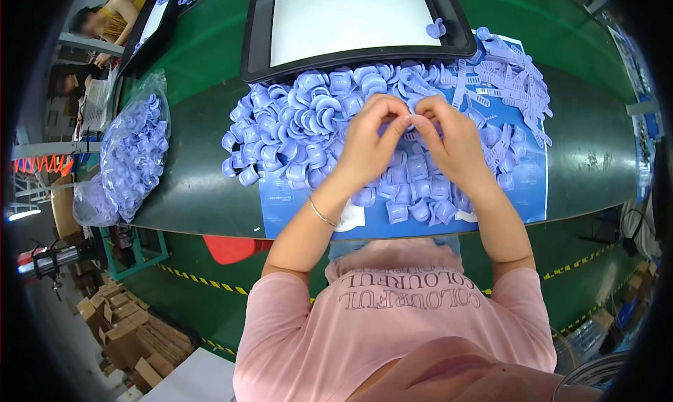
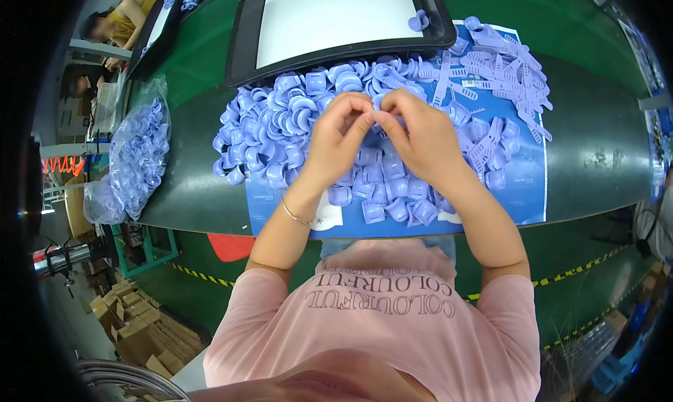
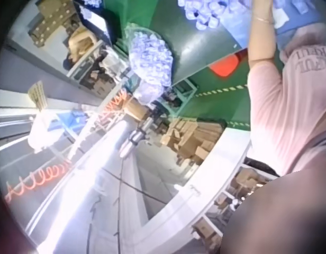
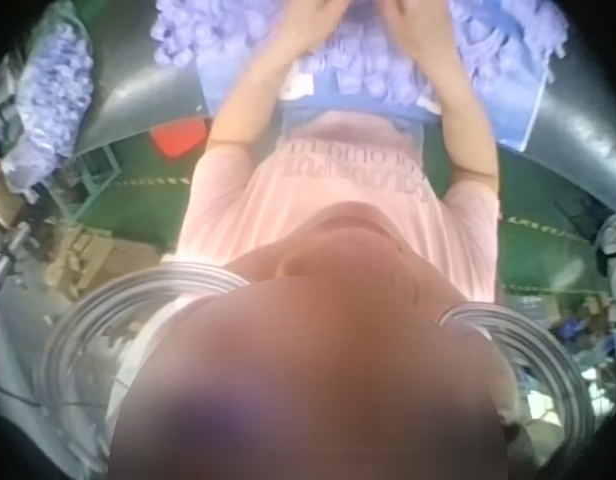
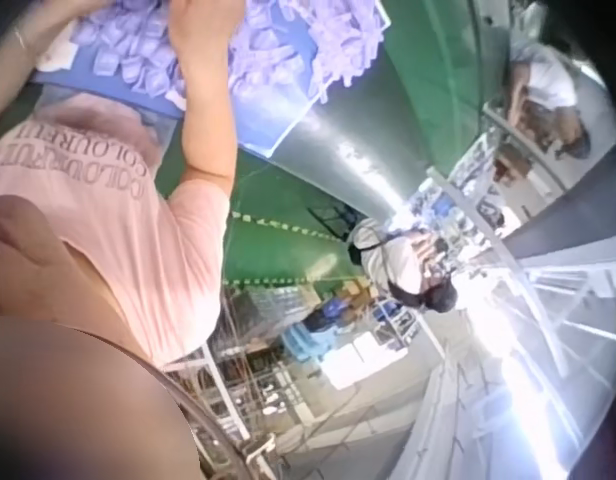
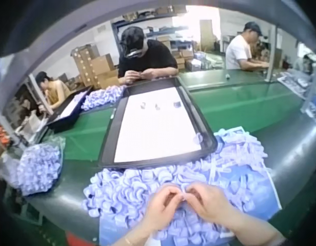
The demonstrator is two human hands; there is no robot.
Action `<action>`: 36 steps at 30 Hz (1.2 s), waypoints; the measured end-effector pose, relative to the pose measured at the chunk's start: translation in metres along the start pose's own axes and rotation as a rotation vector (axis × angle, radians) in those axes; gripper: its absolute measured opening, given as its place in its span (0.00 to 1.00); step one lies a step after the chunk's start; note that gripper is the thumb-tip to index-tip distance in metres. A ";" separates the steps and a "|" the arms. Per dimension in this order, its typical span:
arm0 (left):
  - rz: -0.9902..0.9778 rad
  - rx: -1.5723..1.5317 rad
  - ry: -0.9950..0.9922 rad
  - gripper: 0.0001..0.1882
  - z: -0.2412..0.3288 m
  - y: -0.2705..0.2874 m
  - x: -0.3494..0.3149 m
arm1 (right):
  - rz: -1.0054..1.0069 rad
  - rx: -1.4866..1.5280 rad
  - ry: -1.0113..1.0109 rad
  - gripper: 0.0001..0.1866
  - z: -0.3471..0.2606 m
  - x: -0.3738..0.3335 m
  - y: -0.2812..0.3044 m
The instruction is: Inspecting and sorting small purple plastic components into groups on an assembly line.
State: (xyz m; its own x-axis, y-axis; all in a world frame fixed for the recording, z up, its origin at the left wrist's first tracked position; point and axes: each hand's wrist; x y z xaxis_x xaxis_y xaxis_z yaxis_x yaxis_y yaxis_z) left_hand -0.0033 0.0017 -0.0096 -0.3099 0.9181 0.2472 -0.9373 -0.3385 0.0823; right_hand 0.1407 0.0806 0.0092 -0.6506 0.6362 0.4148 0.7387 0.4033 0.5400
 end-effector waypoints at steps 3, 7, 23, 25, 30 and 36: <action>0.003 0.379 -0.272 0.05 0.008 -0.002 0.000 | -0.019 0.096 -0.127 0.09 -0.002 0.004 0.005; 0.048 0.424 -0.321 0.05 0.009 -0.001 0.001 | -0.102 0.202 -0.144 0.12 -0.003 0.004 0.008; -0.050 0.308 -0.134 0.23 0.019 0.006 -0.001 | -0.046 0.079 0.107 0.05 -0.002 0.000 0.015; -0.033 0.347 -0.152 0.22 0.022 0.005 0.001 | 0.029 0.097 0.068 0.04 -0.001 0.003 0.017; -0.068 0.307 -0.232 0.19 0.013 -0.002 -0.002 | 0.216 0.211 -0.012 0.04 0.007 0.009 0.013; -0.078 0.346 -0.229 0.17 0.008 -0.004 -0.007 | 0.271 0.083 0.027 0.06 0.007 0.006 0.010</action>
State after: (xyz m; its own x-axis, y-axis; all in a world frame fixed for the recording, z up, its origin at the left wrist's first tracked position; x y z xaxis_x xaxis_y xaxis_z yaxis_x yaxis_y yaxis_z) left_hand 0.0040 -0.0051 -0.0039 -0.1605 0.8873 0.4324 -0.8357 -0.3552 0.4188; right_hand 0.1459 0.0928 0.0122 -0.4309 0.7108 0.5559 0.8976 0.2739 0.3455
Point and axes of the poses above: each hand's wrist, its own x-axis towards the middle knuckle, its own y-axis out of the back of the hand, z = x × y, and after that the axes turned 1 degree about z, right-handed
